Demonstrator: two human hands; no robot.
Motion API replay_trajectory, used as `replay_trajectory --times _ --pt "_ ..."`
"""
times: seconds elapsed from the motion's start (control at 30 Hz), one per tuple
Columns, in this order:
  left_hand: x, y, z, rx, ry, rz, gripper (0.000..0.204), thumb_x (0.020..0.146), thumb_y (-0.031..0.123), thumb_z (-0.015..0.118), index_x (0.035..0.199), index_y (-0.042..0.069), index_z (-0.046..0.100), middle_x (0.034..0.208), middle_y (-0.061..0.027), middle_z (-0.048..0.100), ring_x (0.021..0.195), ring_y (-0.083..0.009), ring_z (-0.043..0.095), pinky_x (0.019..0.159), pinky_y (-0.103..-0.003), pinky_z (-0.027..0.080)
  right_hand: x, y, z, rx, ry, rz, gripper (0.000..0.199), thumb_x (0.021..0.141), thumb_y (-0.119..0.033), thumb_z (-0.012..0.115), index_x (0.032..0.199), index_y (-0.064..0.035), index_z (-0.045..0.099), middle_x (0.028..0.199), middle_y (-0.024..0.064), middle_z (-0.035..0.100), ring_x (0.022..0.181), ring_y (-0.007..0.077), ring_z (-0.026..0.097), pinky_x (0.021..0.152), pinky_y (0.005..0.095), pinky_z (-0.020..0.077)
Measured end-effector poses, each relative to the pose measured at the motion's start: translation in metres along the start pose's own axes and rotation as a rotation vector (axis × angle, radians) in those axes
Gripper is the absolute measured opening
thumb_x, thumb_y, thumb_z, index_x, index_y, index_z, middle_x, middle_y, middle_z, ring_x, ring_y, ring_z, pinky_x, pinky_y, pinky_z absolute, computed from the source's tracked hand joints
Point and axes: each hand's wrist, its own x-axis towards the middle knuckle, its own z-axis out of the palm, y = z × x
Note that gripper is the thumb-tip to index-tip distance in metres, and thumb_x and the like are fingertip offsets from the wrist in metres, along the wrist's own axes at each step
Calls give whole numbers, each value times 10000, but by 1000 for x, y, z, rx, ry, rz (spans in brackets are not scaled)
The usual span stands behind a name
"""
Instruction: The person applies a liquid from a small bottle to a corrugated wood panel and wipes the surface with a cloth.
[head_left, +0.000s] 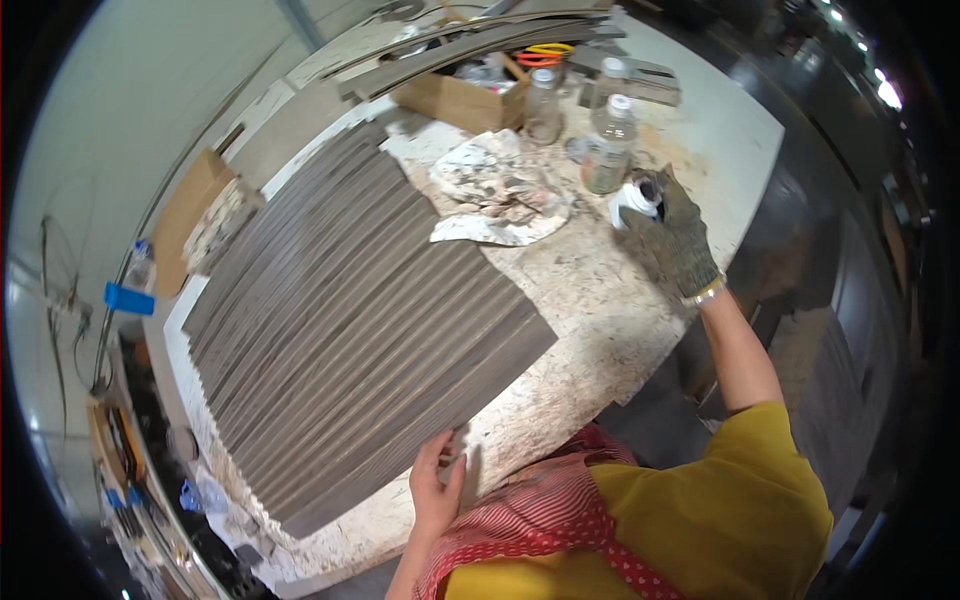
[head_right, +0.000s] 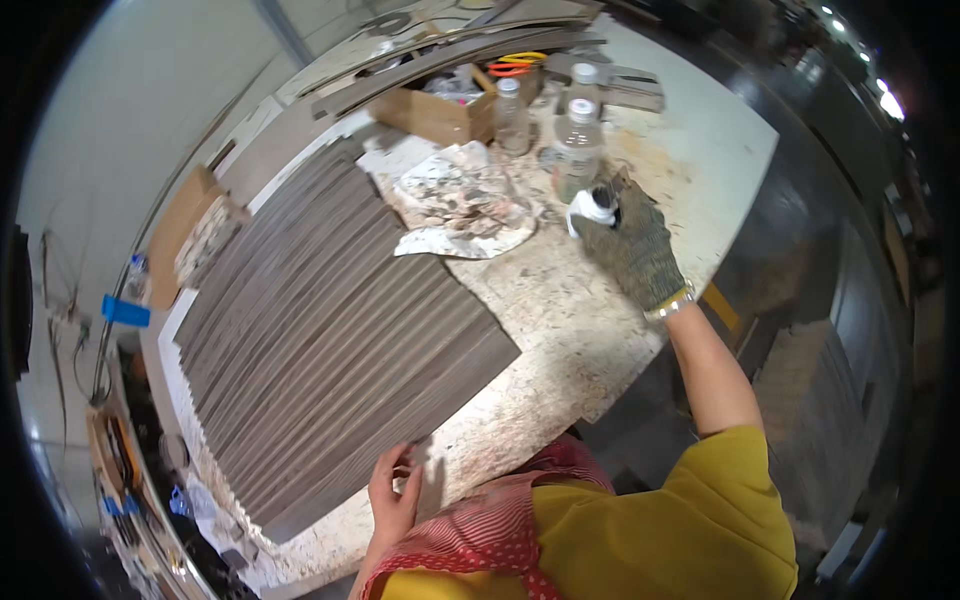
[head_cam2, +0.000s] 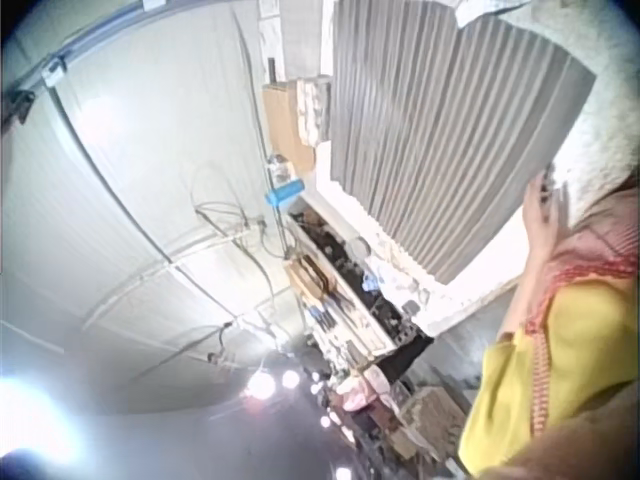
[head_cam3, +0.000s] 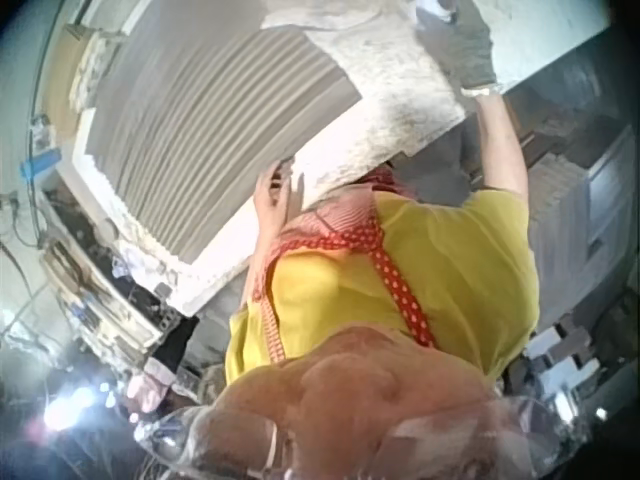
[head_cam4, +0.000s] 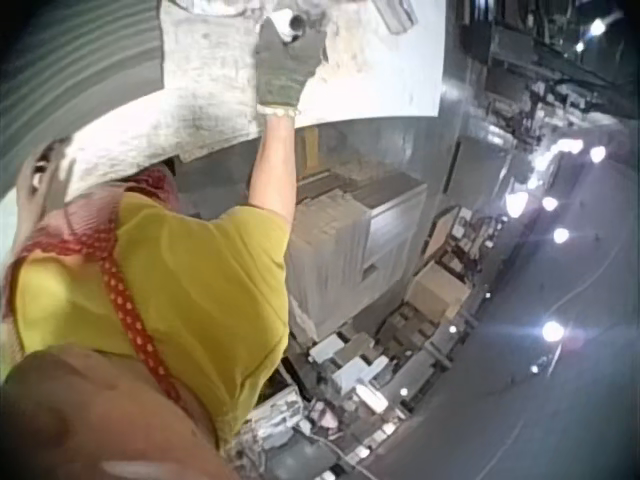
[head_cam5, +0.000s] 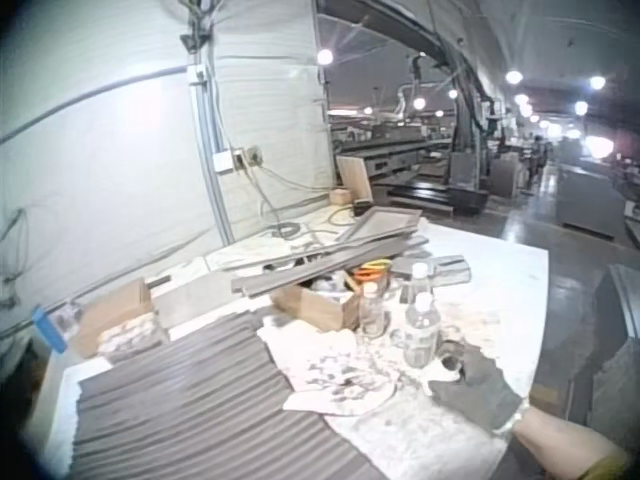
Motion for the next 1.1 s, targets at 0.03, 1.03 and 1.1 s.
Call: replay_trajectory --times 0.03,1.03,1.1 --pt "6 8 2 1 -2 23 394 807 52 623 1196 35 559 1045 -153 606 898 -250 604 760 -330 504 -4 -12 3 22 -16 -73 488 749 -321 721 1093 -12 564 1002 181 625 926 314 623 801 391 490" --pt "-1 29 0 390 -1 83 306 866 164 590 1156 69 567 1088 -115 624 956 -295 605 818 -373 492 125 273 25 -135 90 260 507 830 -254 646 1271 -46 508 1086 107 643 976 231 607 847 341 455" --pt "2 29 0 372 -3 170 298 867 168 589 1146 65 575 1053 -116 633 934 -294 610 806 -377 494 120 292 9 146 61 256 566 826 -189 650 1327 -31 440 1133 121 596 972 207 586 846 322 460"
